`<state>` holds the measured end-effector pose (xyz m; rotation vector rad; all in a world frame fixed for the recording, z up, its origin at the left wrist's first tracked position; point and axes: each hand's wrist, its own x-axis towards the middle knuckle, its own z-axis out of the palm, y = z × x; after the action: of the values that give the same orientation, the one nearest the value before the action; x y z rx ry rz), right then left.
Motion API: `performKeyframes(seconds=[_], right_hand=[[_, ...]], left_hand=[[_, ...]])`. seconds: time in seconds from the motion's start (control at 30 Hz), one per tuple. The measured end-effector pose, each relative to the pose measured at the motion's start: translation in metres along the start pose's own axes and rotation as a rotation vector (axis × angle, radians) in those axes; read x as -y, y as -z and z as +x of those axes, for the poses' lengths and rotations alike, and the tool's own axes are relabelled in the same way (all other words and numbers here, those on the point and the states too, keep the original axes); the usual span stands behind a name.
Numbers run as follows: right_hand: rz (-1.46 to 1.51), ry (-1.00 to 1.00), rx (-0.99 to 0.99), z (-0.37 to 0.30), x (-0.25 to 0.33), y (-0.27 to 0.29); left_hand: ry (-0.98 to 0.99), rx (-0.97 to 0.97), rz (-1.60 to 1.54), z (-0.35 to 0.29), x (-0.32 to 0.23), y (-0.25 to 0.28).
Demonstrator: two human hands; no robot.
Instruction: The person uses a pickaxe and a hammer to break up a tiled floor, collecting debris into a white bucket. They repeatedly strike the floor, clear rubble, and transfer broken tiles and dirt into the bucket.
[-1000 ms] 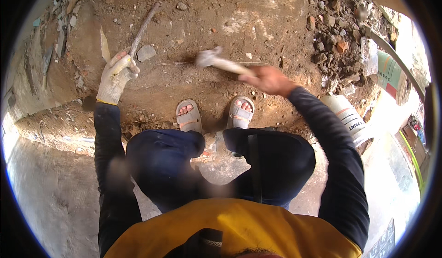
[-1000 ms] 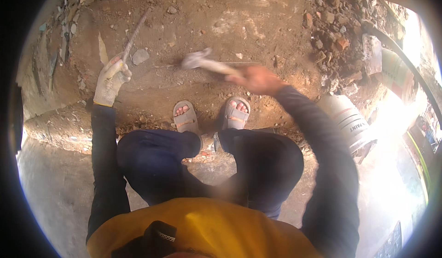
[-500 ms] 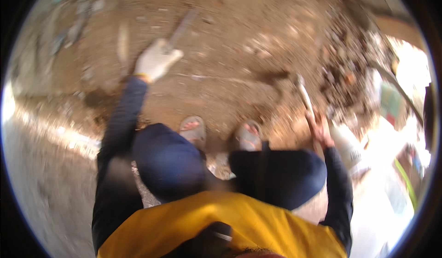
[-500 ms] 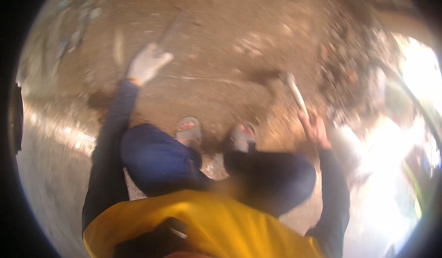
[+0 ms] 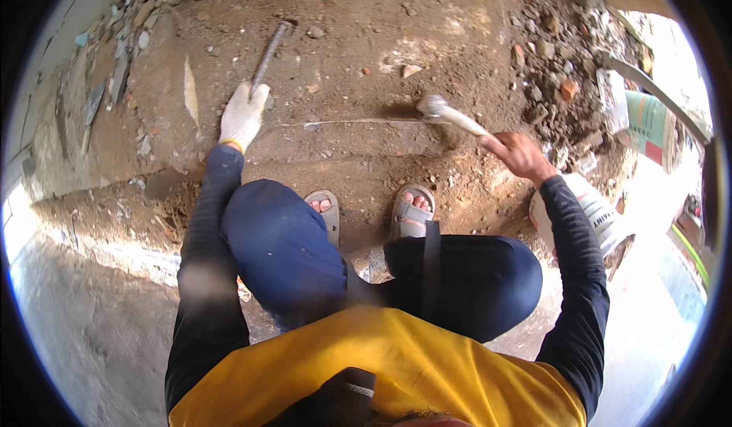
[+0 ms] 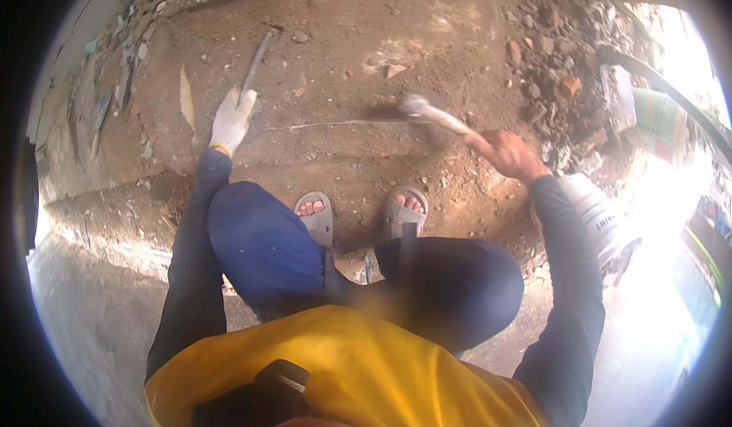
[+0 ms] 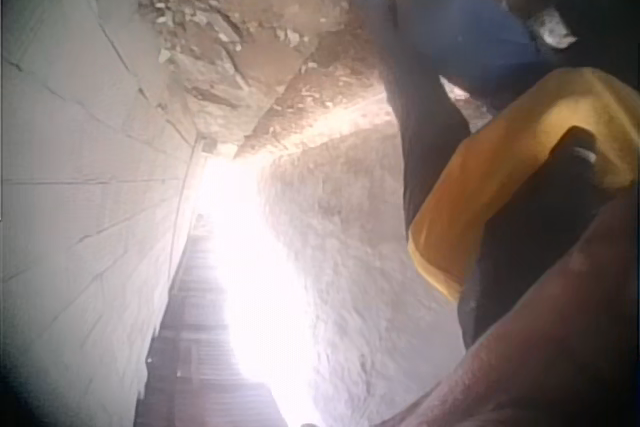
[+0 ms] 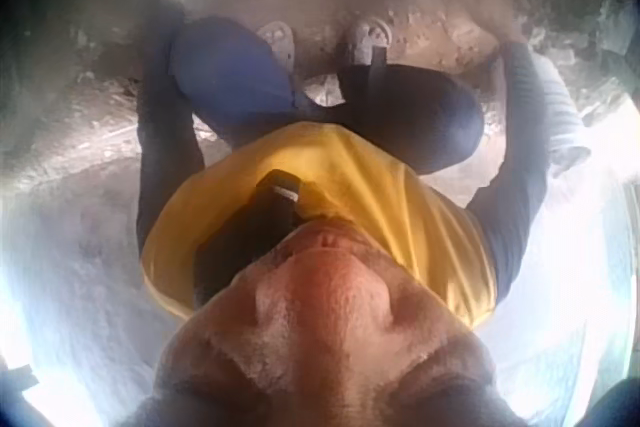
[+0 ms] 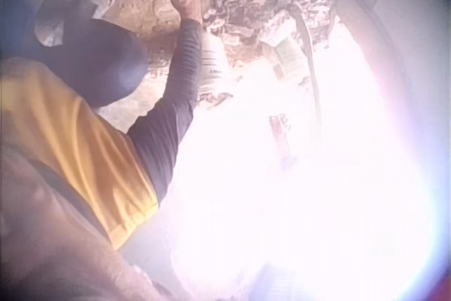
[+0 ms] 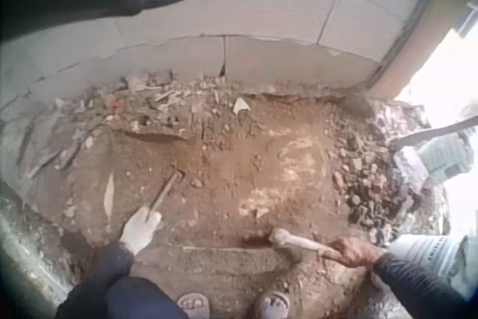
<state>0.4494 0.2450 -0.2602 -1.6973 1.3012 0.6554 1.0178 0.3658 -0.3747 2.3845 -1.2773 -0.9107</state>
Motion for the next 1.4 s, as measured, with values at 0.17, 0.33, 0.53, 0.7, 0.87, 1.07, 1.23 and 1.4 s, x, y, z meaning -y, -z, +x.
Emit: performKeyframes(seconds=[0.17,0.33,0.53,0.7,0.87,1.07,1.23,1.4], right_hand=[[-0.214,-0.192,-0.288,-0.073,-0.101,-0.022],[0.719,-0.332,-0.655,-0.121,-0.082,-0.120],[1.202,-0.463,-0.837,-0.109,-0.050,-0.229],[1.220,-0.354,-0.944,-0.144,-0.046,-0.214],[1.152,-0.210,-1.143,-0.206,-0.013,-0.134],[1.017,-0.066,-1.263,-0.239,-0.001,-0.059],[0.942,0.098,-1.334,-0.246,0.033,-0.026],[0.986,0.189,-1.132,-0.247,0.078,0.005]], left_hand=[[0.203,0.168,-0.575,0.002,-0.010,0.005],[-0.321,0.016,-0.767,-0.018,-0.110,0.048],[-0.613,0.366,-0.935,-0.028,-0.282,0.060],[-0.470,0.521,-0.993,-0.037,-0.329,-0.028],[-0.225,0.692,-0.955,-0.050,-0.285,-0.117],[-0.235,0.603,-0.985,-0.033,-0.260,-0.153],[-0.299,0.561,-0.743,-0.027,-0.261,-0.152],[-0.387,0.611,-0.606,-0.032,-0.249,-0.137]])
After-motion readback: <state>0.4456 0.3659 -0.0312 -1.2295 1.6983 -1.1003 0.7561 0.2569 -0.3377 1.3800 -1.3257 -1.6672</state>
